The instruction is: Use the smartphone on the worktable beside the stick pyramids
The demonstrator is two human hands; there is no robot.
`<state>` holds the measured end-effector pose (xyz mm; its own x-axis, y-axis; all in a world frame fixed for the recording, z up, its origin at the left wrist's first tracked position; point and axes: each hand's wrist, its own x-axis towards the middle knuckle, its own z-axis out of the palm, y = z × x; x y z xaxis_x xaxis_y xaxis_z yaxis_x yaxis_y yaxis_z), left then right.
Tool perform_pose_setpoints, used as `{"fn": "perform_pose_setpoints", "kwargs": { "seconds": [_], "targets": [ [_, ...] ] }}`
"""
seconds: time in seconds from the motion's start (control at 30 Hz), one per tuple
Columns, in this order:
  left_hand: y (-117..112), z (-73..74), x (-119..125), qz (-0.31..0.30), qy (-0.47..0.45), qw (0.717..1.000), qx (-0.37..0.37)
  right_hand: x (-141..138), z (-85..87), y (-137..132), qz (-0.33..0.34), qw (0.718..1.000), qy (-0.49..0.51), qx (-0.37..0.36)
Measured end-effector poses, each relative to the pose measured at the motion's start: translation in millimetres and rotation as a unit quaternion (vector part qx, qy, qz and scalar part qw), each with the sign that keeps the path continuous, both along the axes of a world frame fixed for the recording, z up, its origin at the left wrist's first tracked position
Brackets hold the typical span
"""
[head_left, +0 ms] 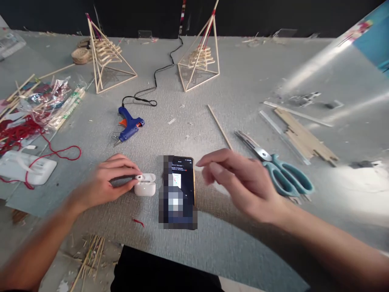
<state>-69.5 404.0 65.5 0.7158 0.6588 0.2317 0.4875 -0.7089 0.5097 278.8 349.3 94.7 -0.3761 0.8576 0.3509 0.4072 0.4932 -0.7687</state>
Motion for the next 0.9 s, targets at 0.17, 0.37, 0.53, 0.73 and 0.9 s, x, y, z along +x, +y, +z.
{"fn": "perform_pose_setpoints", "kwargs": {
  "seconds": [0.17,0.37,0.53,0.73,0.9],
  "targets": [
    [-1,1.7,0,-0.026,0.005,1.0,0.005,-8,-29.4,26,0.015,0.995,-0.085,0.056],
    [-13,1.4,10,-0.032,0.053,0.998,0.008,-11,-46.4,32,0.038,0.972,-0.215,0.088],
    [-18,-9.9,15,-0.021,0.056,0.996,0.061,-19,-52.4,32,0.03,0.965,-0.244,0.09],
    [-11,-17.3,11,-0.021,0.016,0.994,0.102,-8,-29.4,25,0.074,0.966,-0.19,0.159],
    [-10,-17.3,14,-0.022,0.007,0.992,0.123,11,-49.0,8,0.035,0.978,-0.147,0.143]
  ]
}}
